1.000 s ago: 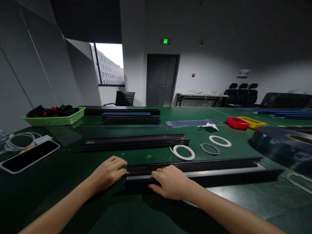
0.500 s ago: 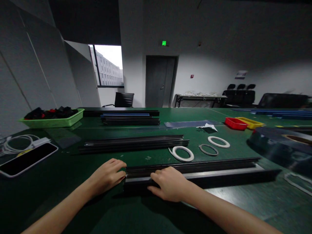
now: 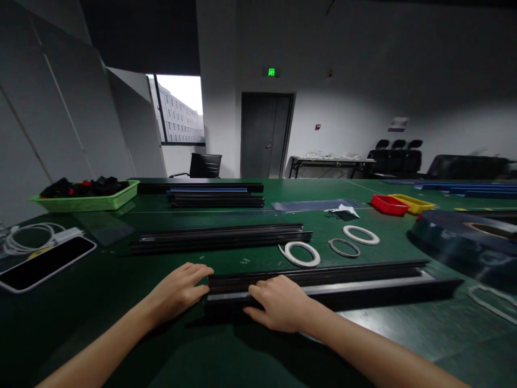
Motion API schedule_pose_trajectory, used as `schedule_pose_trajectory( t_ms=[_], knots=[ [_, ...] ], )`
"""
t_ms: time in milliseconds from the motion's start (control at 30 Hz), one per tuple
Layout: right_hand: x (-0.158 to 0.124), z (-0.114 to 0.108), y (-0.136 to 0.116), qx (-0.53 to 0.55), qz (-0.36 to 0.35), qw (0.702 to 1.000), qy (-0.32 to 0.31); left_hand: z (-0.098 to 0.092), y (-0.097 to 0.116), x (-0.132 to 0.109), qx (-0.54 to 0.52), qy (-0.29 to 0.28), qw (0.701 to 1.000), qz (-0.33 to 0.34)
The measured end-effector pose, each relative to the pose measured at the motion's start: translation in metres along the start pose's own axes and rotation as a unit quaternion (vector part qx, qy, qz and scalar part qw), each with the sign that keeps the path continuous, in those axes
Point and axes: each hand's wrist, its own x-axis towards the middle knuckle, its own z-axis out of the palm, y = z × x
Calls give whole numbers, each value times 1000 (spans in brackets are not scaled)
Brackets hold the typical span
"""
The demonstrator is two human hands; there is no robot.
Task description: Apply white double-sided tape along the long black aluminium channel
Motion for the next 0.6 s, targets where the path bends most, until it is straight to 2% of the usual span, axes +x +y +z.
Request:
schedule_pose_trajectory(
  t_ms=[233, 600],
  knots=[
    [-1, 1, 1, -6, 1, 1000, 7, 3, 2, 2, 11, -6, 1000, 9],
    [-3, 1, 2, -10, 6, 1000, 5, 6, 2, 4, 19, 28, 999, 14]
  ],
)
